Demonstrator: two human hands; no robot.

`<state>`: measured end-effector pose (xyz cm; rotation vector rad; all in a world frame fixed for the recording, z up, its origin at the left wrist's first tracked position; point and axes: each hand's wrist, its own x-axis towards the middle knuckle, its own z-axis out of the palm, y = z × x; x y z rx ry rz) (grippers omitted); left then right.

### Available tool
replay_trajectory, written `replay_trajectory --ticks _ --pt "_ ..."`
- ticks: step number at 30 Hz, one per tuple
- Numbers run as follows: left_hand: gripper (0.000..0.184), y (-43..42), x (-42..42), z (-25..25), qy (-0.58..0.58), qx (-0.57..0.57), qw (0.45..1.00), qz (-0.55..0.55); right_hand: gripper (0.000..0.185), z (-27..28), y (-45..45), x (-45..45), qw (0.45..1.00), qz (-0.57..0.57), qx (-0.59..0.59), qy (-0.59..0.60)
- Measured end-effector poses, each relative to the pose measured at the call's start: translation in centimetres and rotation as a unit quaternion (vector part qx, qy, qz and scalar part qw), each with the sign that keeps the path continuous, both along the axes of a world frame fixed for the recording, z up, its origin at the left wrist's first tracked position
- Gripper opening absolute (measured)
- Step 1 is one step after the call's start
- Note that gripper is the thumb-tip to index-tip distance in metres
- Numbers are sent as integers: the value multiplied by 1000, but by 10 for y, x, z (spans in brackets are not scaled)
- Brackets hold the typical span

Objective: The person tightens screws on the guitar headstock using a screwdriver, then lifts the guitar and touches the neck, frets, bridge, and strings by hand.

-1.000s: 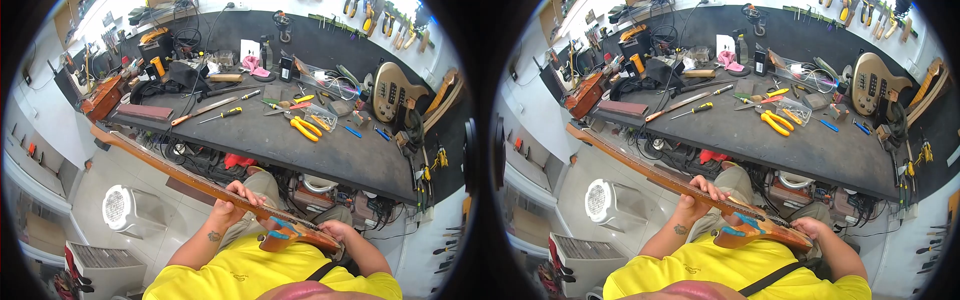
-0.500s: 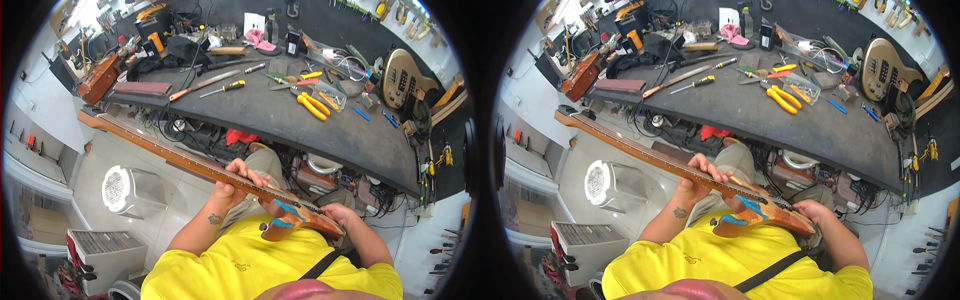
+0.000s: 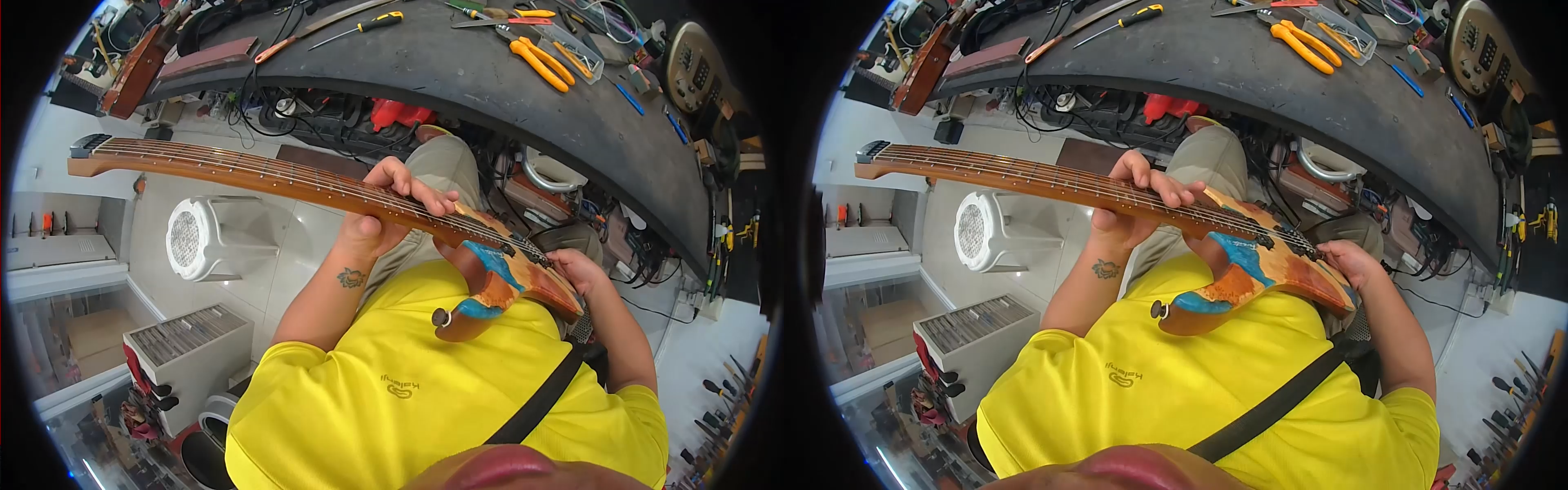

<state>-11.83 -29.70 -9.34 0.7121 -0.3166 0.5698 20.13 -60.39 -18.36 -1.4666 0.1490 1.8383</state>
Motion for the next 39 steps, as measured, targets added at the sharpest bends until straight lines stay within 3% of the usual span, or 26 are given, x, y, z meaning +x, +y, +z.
replay_trajectory --ticks 3,13,17,27,30,31,32,33,35,36,38,39 --pt "63 0 0 1 -4 -1 1000 -3 32 32 14 -14 999 -26 12 41" --pt "61 0 -1 4 -10 -10 1000 -13 31 -1 1 -1 999 -25 13 17" --pt "62 3 -2 -3 0 3 1000 -11 39 -22 -8 8 997 -25 39 59" --pt "64 5 -4 -5 -10 13 1000 -16 31 9 6 -8 997 -33 20 62" --pt "70 4 -4 3 3 36 999 -30 28 -34 -8 10 1000 -13 -7 -1" --pt "69 1 -3 6 2 30 999 -13 24 -10 0 0 1000 -7 -10 -25" --pt "69 -1 -1 7 4 21 1000 1 24 -71 -26 33 999 17 41 -3" --pt "72 0 0 6 0 33 999 -3 27 -73 -24 25 1000 3 7 -28" --pt "78 1 -3 4 5 50 999 3 33 -7 0 -4 999 -8 17 49" --pt "78 -6 -4 7 6 42 999 -14 30 -6 0 -5 996 -7 43 79" --pt "77 -16 -10 18 84 62 987 125 25 -14 -7 -2 999 -23 45 -7" --pt "65 -18 -11 21 79 30 986 142 25 -3 -3 -3 999 -23 48 -10"
